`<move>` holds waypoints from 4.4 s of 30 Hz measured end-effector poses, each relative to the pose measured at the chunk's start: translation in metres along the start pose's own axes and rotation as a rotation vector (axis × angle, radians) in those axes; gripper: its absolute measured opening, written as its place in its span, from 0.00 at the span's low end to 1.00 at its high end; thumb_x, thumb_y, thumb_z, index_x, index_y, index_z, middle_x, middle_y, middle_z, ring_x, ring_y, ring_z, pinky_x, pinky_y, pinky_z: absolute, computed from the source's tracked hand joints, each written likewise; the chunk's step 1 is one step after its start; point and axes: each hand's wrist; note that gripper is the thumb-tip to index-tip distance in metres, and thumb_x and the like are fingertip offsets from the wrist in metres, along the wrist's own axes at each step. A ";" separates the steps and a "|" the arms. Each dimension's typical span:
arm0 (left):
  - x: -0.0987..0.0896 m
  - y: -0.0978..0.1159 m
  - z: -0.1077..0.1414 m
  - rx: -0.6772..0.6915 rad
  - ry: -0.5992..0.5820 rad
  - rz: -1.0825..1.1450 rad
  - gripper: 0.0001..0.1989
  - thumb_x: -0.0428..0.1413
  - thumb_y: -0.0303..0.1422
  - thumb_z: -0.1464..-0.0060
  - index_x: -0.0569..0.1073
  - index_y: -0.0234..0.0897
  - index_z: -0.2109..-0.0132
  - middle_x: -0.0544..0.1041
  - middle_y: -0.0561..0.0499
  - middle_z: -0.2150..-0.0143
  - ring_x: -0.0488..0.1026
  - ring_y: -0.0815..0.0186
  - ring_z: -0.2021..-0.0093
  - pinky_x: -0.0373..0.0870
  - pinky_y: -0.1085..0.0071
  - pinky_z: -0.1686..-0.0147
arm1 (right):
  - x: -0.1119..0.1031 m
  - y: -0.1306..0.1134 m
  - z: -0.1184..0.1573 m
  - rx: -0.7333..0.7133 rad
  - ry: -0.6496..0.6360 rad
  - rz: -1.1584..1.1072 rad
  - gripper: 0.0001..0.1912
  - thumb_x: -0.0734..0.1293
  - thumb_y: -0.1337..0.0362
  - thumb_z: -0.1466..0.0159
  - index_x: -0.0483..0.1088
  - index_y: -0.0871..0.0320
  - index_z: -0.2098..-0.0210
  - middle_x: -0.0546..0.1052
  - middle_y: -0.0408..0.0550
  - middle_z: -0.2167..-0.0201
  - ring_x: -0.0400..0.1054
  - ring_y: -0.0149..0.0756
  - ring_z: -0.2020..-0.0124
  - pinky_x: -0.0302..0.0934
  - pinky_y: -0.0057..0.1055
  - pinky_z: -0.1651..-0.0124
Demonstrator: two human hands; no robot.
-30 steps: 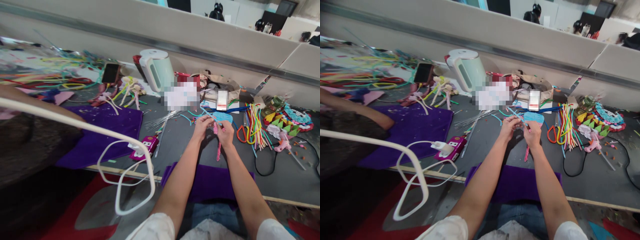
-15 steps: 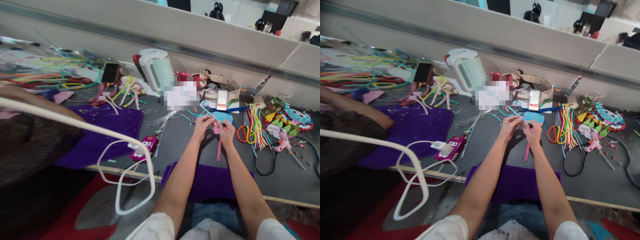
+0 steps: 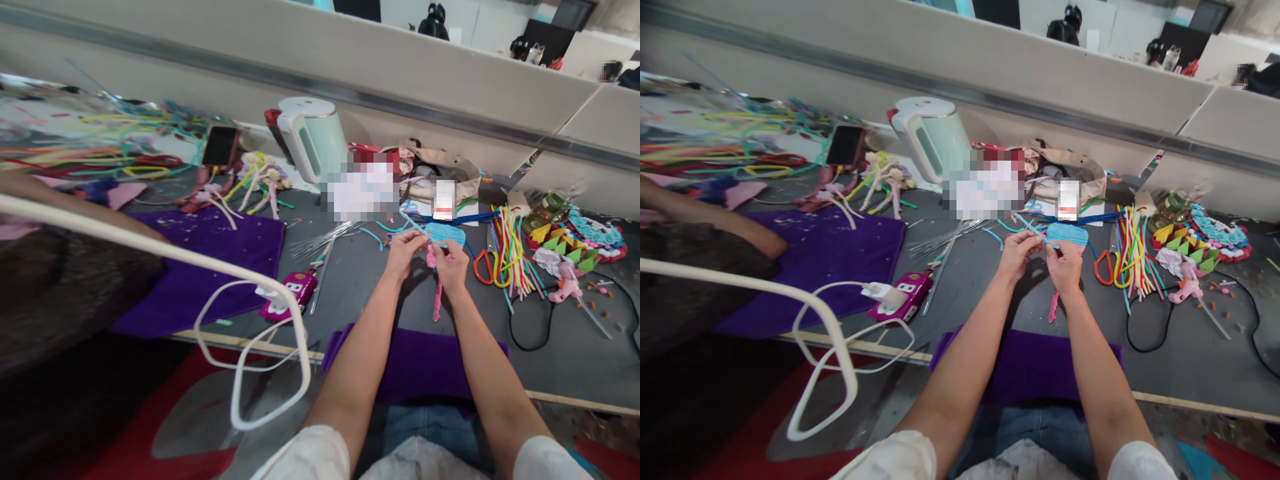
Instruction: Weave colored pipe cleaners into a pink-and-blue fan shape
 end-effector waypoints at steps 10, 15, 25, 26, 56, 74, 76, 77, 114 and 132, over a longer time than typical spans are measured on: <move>0.000 -0.002 0.000 -0.024 0.019 0.017 0.10 0.64 0.34 0.62 0.73 0.34 0.74 0.72 0.55 0.77 0.67 0.73 0.77 0.66 0.73 0.71 | -0.001 0.002 0.000 -0.151 0.018 0.137 0.11 0.63 0.57 0.35 0.73 0.56 0.67 0.77 0.48 0.70 0.70 0.35 0.68 0.65 0.32 0.62; 0.003 -0.002 0.001 -0.037 -0.051 -0.019 0.16 0.67 0.41 0.60 0.73 0.34 0.73 0.73 0.53 0.76 0.69 0.72 0.75 0.67 0.74 0.72 | -0.002 0.002 -0.001 -0.168 0.033 0.160 0.12 0.63 0.57 0.35 0.73 0.56 0.68 0.77 0.48 0.72 0.70 0.35 0.68 0.64 0.32 0.62; 0.000 -0.012 -0.006 0.013 0.049 -0.079 0.19 0.70 0.42 0.65 0.73 0.33 0.74 0.73 0.54 0.77 0.68 0.72 0.78 0.68 0.72 0.72 | -0.002 -0.001 -0.003 0.057 -0.052 0.053 0.12 0.66 0.55 0.37 0.72 0.57 0.66 0.77 0.45 0.70 0.68 0.31 0.72 0.63 0.28 0.66; 0.000 -0.011 -0.006 0.017 0.052 -0.082 0.18 0.70 0.42 0.65 0.73 0.33 0.74 0.73 0.54 0.78 0.67 0.72 0.78 0.68 0.72 0.72 | -0.002 -0.001 -0.003 0.057 -0.047 0.064 0.11 0.66 0.55 0.37 0.72 0.57 0.65 0.77 0.45 0.70 0.68 0.31 0.72 0.63 0.28 0.66; -0.011 -0.022 -0.007 0.022 -0.025 -0.167 0.19 0.67 0.43 0.58 0.70 0.34 0.77 0.70 0.55 0.80 0.66 0.73 0.79 0.64 0.74 0.75 | -0.007 0.008 0.000 -0.271 -0.140 0.319 0.08 0.62 0.68 0.37 0.72 0.55 0.71 0.76 0.48 0.71 0.67 0.38 0.64 0.58 0.35 0.58; -0.006 -0.021 -0.003 0.095 -0.043 -0.216 0.21 0.65 0.47 0.55 0.70 0.34 0.76 0.68 0.55 0.80 0.64 0.73 0.79 0.64 0.74 0.75 | -0.006 0.003 0.000 -0.131 -0.090 0.160 0.09 0.62 0.65 0.38 0.70 0.55 0.74 0.74 0.47 0.74 0.65 0.37 0.66 0.58 0.35 0.59; -0.008 -0.023 -0.003 0.073 -0.014 -0.206 0.21 0.66 0.47 0.57 0.70 0.34 0.76 0.69 0.55 0.80 0.64 0.73 0.79 0.64 0.74 0.76 | -0.008 0.005 0.001 -0.255 -0.161 0.305 0.09 0.61 0.68 0.37 0.71 0.56 0.72 0.75 0.49 0.71 0.65 0.39 0.64 0.57 0.36 0.58; -0.008 -0.023 -0.004 0.066 -0.001 -0.203 0.21 0.67 0.46 0.58 0.70 0.34 0.76 0.69 0.55 0.81 0.65 0.72 0.79 0.64 0.74 0.76 | -0.008 0.005 0.001 -0.267 -0.179 0.321 0.09 0.61 0.69 0.37 0.71 0.56 0.72 0.76 0.49 0.71 0.66 0.39 0.64 0.57 0.36 0.57; -0.004 -0.017 -0.004 0.226 0.036 -0.278 0.19 0.65 0.46 0.56 0.72 0.34 0.76 0.72 0.54 0.78 0.66 0.71 0.76 0.63 0.73 0.72 | 0.010 -0.005 -0.003 0.648 -0.118 -0.767 0.13 0.72 0.56 0.49 0.65 0.55 0.77 0.71 0.40 0.81 0.63 0.29 0.79 0.60 0.28 0.72; -0.002 -0.016 -0.005 0.181 0.096 -0.128 0.18 0.68 0.43 0.59 0.73 0.34 0.76 0.72 0.54 0.78 0.67 0.72 0.76 0.64 0.73 0.72 | 0.012 -0.005 0.000 0.622 -0.146 -0.705 0.13 0.71 0.54 0.47 0.67 0.56 0.75 0.72 0.41 0.80 0.63 0.29 0.79 0.61 0.29 0.71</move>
Point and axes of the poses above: each hand's wrist, its own z-axis away from the middle knuckle, its own x-axis out of the palm, y = z × x
